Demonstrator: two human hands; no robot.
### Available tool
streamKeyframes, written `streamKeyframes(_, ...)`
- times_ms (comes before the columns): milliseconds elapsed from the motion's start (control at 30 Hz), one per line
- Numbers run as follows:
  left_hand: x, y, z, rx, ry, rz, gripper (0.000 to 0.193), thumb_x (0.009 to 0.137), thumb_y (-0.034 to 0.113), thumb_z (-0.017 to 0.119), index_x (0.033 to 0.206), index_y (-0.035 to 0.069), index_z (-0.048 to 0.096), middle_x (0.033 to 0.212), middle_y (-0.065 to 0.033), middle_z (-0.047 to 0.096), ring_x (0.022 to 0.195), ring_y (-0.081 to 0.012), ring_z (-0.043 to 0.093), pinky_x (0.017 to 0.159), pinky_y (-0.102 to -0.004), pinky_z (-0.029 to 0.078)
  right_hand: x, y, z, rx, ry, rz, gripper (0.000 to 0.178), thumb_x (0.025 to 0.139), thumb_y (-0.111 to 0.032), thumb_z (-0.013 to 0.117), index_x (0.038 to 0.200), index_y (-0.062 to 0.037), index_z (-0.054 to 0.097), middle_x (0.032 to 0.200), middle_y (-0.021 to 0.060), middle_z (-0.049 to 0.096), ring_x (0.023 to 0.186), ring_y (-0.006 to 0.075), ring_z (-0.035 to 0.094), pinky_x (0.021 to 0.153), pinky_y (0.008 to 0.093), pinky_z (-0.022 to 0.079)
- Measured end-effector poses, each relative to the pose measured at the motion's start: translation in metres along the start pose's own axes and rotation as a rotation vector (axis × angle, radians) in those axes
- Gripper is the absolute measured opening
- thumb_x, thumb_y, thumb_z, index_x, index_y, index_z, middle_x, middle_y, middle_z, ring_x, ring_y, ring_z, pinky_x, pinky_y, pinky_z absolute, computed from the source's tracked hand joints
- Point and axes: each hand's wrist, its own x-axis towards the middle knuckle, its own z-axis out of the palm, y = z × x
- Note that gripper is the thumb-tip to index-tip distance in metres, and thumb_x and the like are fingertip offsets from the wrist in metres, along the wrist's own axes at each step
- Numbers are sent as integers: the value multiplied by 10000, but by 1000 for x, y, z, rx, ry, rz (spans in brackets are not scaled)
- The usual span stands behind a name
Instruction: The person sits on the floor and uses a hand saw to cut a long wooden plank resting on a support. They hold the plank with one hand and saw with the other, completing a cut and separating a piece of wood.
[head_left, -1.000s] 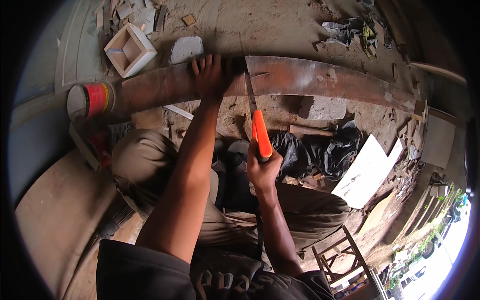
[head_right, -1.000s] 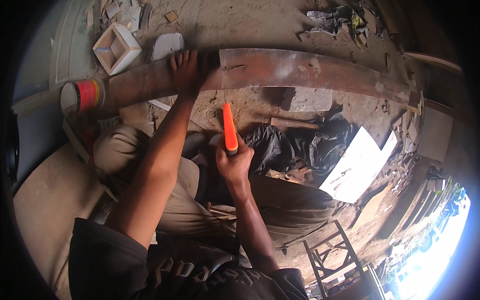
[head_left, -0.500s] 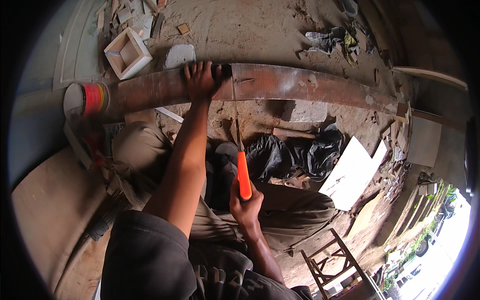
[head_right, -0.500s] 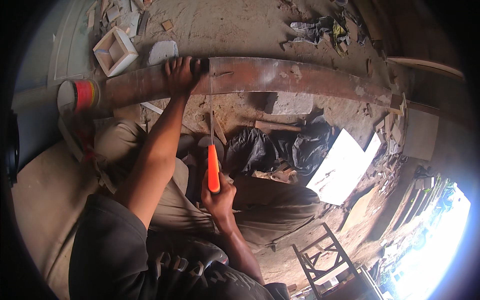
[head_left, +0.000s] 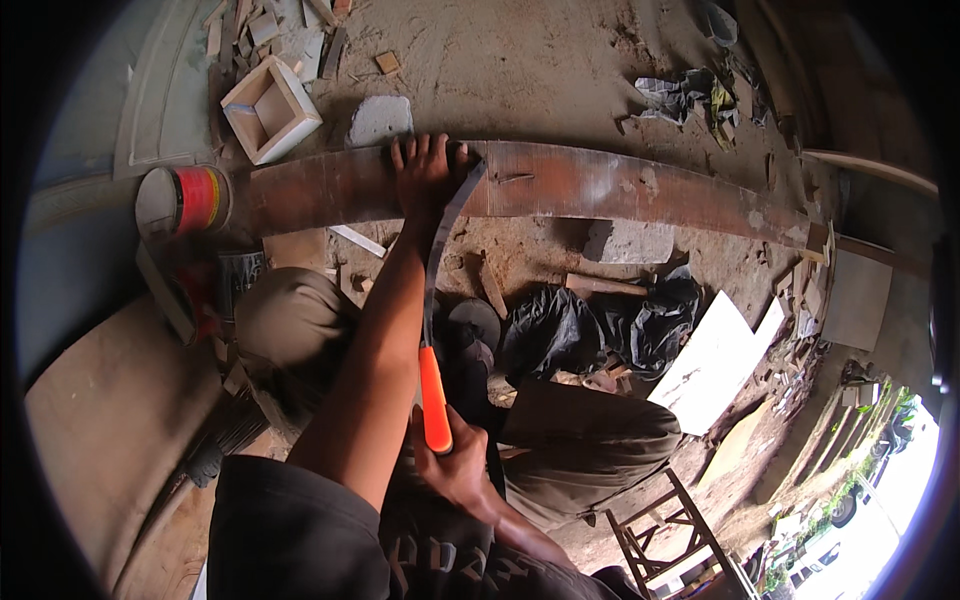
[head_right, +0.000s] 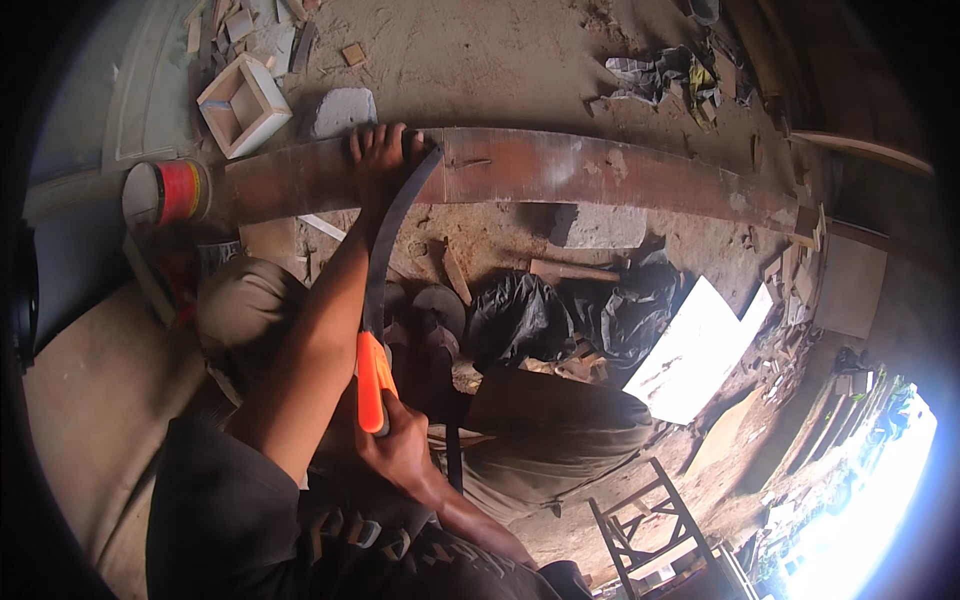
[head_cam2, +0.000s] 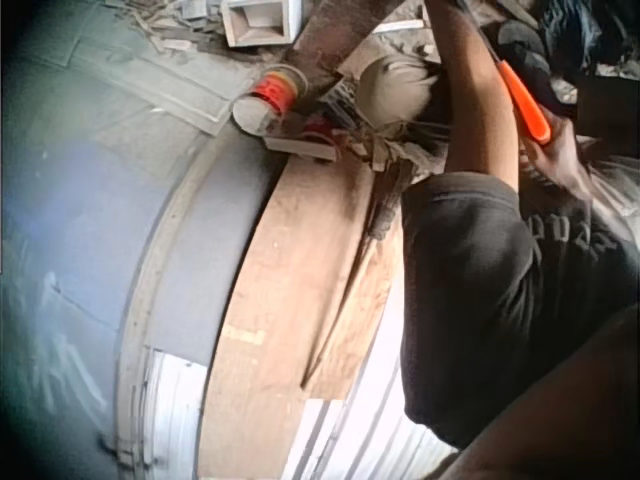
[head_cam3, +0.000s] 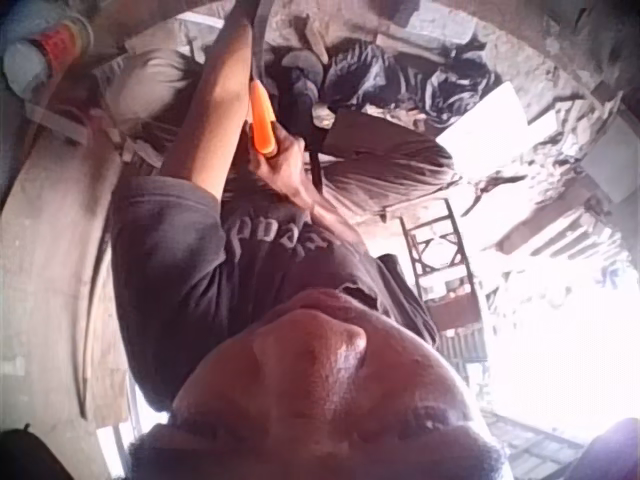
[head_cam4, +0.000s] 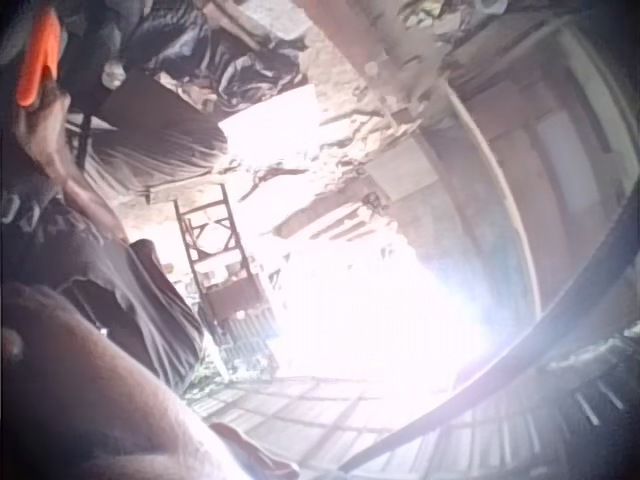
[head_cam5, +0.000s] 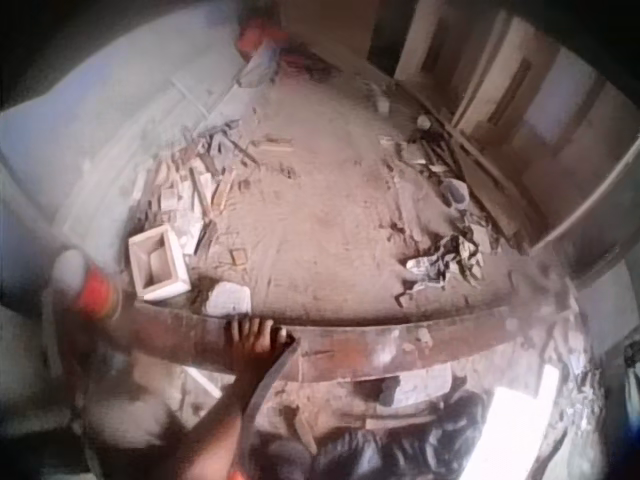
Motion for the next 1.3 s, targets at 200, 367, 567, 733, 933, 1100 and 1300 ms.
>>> streamKeyframes(200, -6, 0, 3, -36, -75, -61, 448, 916, 429, 460, 1108, 60, 624, 1088, -142, 610, 1142, -312, 532, 1127, -525, 215, -13, 27, -35, 115, 32, -36, 151, 790, -70, 639, 860, 61, 615, 691, 91, 633, 617, 101, 599, 591, 271, 486)
streamKeyframes(367, -3, 0, 4, -12, -65, -52, 454, 915, 432, 459, 1102, 59, 636, 1097, -142, 611, 1140, -314, 535, 1128, -519, 220, -13, 43, -72, 104, 186, 27, 183, 883, -67, 606, 736, 18, 536, 587, -29, 500, 568, 17, 439, 496, 210, 353)
streamKeyframes(567, -4, -2, 7, 9, -36, -37, 461, 912, 436, 460, 1107, 58, 637, 1103, -147, 609, 1137, -312, 537, 1127, -513, 227, -5, 38, -70, 24, 343, -153, 215, 893, -48, 607, 702, 6, 526, 533, 2, 445, 524, 26, 390, 463, 235, 328)
streamKeyframes(733, -7, 0, 3, -1, -70, -66, 469, 912, 443, 452, 1122, 65, 632, 1121, -145, 603, 1141, -305, 532, 1132, -507, 222, -6, 23, -67, 17, 349, -80, 190, 883, -34, 599, 711, 16, 537, 535, 22, 457, 524, 33, 407, 466, 237, 343)
streamKeyframes(933, -4, 0, 4, -3, -107, -67, 473, 915, 452, 438, 1129, 75, 628, 1129, -134, 605, 1158, -301, 519, 1142, -505, 201, -1, 13, -61, -47, 219, -47, 209, 872, -57, 626, 696, 22, 547, 520, 50, 478, 498, 50, 412, 459, 261, 369)
streamKeyframes(1100, -4, -5, 6, 22, -59, -51, 461, 923, 450, 438, 1115, 75, 623, 1134, -136, 603, 1163, -304, 517, 1141, -510, 195, 18, 8, -57, 26, 281, -108, 215, 882, -70, 617, 700, 23, 551, 527, 27, 494, 535, 31, 447, 463, 254, 372)
streamKeyframes(1300, -10, 3, 4, 26, -115, -43, 432, 931, 446, 440, 1064, 72, 609, 1086, -134, 595, 1125, -302, 524, 1128, -507, 210, 132, 5, -67, -75, 252, -140, 223, 857, -157, 630, 767, 45, 602, 578, 113, 577, 552, 85, 563, 530, 307, 459)
